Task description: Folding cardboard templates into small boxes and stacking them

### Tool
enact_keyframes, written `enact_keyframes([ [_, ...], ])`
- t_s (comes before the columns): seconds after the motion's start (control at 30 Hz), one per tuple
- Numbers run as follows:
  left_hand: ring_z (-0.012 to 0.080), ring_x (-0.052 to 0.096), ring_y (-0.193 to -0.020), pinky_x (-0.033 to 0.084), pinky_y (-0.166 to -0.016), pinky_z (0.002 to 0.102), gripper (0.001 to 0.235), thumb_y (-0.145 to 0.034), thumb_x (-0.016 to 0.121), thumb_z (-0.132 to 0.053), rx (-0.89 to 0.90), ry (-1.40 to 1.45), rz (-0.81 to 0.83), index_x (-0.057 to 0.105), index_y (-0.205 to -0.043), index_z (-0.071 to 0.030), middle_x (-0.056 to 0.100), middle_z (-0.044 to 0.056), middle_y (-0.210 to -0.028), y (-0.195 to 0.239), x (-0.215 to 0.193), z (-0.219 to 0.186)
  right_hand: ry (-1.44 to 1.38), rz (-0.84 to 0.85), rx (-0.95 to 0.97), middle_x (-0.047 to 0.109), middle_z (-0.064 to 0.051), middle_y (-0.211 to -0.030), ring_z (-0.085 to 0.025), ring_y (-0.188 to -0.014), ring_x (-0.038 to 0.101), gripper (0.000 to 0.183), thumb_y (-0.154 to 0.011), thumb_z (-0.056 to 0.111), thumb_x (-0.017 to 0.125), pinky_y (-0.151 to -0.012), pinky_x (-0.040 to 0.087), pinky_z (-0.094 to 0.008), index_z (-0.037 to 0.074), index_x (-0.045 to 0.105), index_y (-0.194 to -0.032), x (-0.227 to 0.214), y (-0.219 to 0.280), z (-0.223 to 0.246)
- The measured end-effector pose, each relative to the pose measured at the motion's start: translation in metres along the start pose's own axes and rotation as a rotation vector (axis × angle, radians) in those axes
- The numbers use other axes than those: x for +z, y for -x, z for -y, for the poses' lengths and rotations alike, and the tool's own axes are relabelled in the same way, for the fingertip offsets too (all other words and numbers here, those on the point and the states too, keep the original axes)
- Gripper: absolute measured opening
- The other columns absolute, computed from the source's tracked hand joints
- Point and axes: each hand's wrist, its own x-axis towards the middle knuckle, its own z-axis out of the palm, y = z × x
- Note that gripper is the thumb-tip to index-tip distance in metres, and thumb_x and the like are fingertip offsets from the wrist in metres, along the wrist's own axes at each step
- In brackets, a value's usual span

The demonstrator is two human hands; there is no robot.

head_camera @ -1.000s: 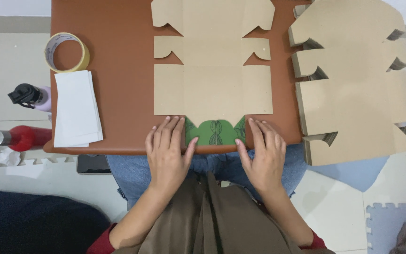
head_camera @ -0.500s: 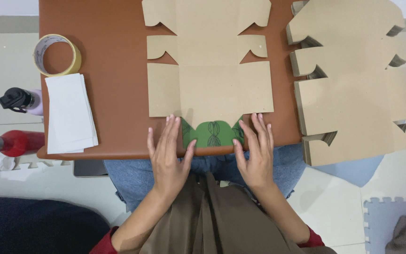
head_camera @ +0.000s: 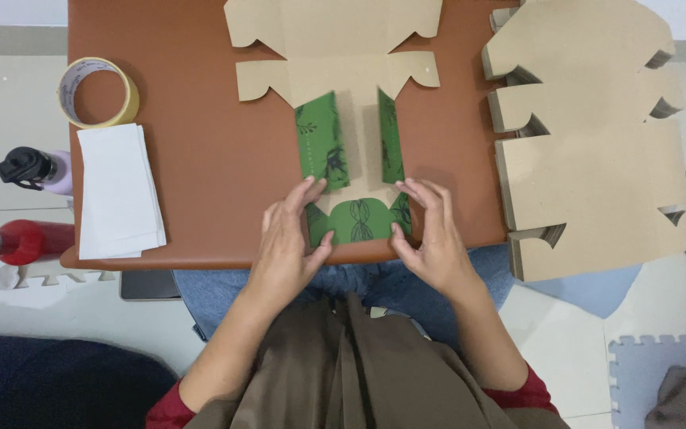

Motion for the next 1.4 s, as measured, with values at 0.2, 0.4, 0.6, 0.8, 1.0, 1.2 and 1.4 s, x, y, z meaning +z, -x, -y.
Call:
enact_keyframes([
  [0.2,0.0348,0.04,-0.131,0.025,-0.105,0.048,0.08,-0.087,0.069,-0.024,-0.061,-0.255,0.27,0.033,-0.158,-0.009,0.051,0.013,-0.148,-0.012,-0.012,-0.001,0.134,0.2,-0.026,0.05,-0.017,-0.143,-0.035,-0.13,0.054,0.05,-0.093,0.008,0.056,-0.11,0.04,-0.05,0.007,0.056,-0.143,-0.001,-0.012,-0.004],
  [0.4,0.0369,0.011,-0.155,-0.001,-0.122,0.057,0.069,-0.106,0.04,-0.041,-0.022,-0.425,0.45,0.023,-0.16,-0.002,0.019,0.023,-0.167,-0.03,-0.004,0.013,0.343,0.406,0.018,0.024,-0.021,-0.166,-0.035,-0.153,0.019,0.058,-0.106,0.025,0.041,-0.123,0.013,-0.05,0.005,0.032,-0.159,0.001,-0.03,0.007],
  [0.6,0.0316,-0.002,-0.157,-0.012,-0.12,0.058,0.076,-0.106,0.021,-0.054,-0.135,-0.493,0.554,0.012,-0.161,-0.003,0.005,0.022,-0.169,-0.084,0.018,0.033,0.427,0.487,0.088,0.013,-0.025,-0.167,-0.034,-0.156,0.009,0.067,-0.108,0.038,0.034,-0.125,0.008,-0.05,-0.001,0.019,-0.16,0.014,-0.069,-0.008],
  [0.8,0.0314,0.016,-0.155,0.0,-0.124,0.053,0.076,-0.106,0.026,-0.056,-0.089,-0.453,0.346,0.025,-0.158,0.0,0.023,0.021,-0.164,-0.097,0.032,0.045,0.524,0.373,0.029,0.025,-0.021,-0.164,-0.035,-0.153,0.021,0.064,-0.109,0.037,0.04,-0.123,0.019,-0.053,0.001,0.025,-0.159,0.035,-0.101,-0.036],
  [1.0,0.0321,0.037,-0.143,0.017,-0.124,0.053,0.058,-0.107,0.039,-0.039,-0.038,-0.41,0.188,0.039,-0.149,0.001,0.043,0.017,-0.144,-0.078,0.035,0.046,0.524,0.235,-0.014,0.045,-0.013,-0.146,-0.032,-0.141,0.04,0.057,-0.103,0.038,0.049,-0.113,0.036,-0.049,0.007,0.045,-0.151,0.035,-0.081,-0.025],
  [1.2,0.0343,0.039,-0.136,0.021,-0.12,0.053,0.055,-0.101,0.047,-0.033,-0.051,-0.451,0.046,0.043,-0.147,-0.002,0.045,0.017,-0.136,-0.015,0.041,0.012,0.441,0.147,0.043,0.042,-0.015,-0.14,-0.039,-0.139,0.038,0.058,-0.099,0.041,0.056,-0.11,0.036,-0.052,0.014,0.048,-0.149,0.033,-0.022,0.007],
  [1.4,0.0426,0.029,-0.145,0.01,-0.119,0.061,0.084,-0.096,0.052,-0.057,-0.213,-0.583,-0.127,0.034,-0.154,0.001,0.036,0.029,-0.15,0.011,0.037,-0.009,0.424,0.079,0.177,0.037,-0.023,-0.148,-0.043,-0.147,0.029,0.066,-0.098,0.051,0.058,-0.118,0.022,-0.058,0.016,0.044,-0.152,0.032,-0.002,0.023],
])
